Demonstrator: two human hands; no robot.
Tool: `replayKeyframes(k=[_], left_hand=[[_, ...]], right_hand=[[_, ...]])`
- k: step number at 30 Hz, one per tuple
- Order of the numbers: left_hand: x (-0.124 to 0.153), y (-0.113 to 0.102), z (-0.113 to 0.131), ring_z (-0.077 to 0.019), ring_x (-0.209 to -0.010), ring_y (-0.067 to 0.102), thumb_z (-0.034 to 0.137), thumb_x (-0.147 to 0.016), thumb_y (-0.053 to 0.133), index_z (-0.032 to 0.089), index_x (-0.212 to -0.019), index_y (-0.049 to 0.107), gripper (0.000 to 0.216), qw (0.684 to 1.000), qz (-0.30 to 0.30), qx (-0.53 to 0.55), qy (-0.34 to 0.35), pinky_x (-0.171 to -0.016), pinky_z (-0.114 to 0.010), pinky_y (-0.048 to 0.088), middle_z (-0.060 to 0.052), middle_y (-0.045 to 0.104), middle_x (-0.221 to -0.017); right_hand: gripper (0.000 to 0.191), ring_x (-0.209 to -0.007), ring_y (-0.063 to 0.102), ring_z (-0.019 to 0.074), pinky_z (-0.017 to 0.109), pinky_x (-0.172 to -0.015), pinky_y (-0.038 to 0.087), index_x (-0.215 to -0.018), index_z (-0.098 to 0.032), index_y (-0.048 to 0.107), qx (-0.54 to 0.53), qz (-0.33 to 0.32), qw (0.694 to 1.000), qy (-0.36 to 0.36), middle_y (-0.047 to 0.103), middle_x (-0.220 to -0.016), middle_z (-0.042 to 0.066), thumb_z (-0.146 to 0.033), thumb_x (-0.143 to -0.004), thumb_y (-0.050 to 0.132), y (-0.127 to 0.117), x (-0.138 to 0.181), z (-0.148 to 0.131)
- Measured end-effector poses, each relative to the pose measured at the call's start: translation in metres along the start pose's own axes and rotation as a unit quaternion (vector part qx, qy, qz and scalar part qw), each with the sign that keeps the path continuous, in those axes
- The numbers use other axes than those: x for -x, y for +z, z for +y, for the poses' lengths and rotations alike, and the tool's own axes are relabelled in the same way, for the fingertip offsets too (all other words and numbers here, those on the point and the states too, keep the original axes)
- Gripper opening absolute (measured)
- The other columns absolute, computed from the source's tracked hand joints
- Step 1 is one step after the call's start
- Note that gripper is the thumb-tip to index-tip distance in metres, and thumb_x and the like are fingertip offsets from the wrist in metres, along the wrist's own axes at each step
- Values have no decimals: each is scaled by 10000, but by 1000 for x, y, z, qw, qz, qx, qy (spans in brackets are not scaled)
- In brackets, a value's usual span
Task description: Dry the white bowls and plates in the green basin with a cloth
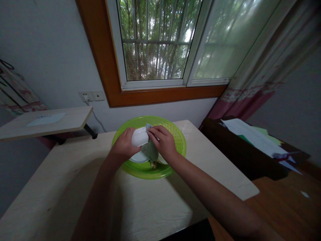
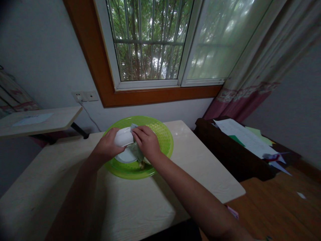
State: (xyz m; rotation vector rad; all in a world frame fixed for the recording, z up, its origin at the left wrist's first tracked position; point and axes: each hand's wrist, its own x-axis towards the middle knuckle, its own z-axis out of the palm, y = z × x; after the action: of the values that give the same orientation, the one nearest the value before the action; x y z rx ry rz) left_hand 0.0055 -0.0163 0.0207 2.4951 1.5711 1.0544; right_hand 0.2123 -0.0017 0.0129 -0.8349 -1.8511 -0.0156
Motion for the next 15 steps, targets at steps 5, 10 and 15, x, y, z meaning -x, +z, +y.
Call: replayKeyframes(k=[5,10,15], left_hand=[[0,-2,3,-310,-1036,639,252,-685,729,207,-1126,492,504,1000,2,-2,-7,-902,-437,525,-101,635,-1065],[-1,-2,3,-304,-1039,642,241,-666,737,224,-1121,496,515,1000,2,0,-12,-907,-425,525,-85,637,-1060],[0,2,-1,-302,-1032,640,258,-662,754,226,-1132,484,543,1000,7,12,-12,-909,-432,524,-82,633,-1060]], right_hand=[[231,-947,661,213,374,-859,573,-1150,-252,752,-1,1,1000,-10,711,-1017,84,-265,-999,578,0,0,1],[246,-963,662,212,376,-870,573,-1180,-279,744,-6,-6,1000,-3,709,-1034,76,-265,-999,577,1,0,2],[224,-947,665,212,378,-870,571,-1142,-272,751,-2,-2,1000,1,714,-1016,74,-267,-1000,578,0,-1,-1]])
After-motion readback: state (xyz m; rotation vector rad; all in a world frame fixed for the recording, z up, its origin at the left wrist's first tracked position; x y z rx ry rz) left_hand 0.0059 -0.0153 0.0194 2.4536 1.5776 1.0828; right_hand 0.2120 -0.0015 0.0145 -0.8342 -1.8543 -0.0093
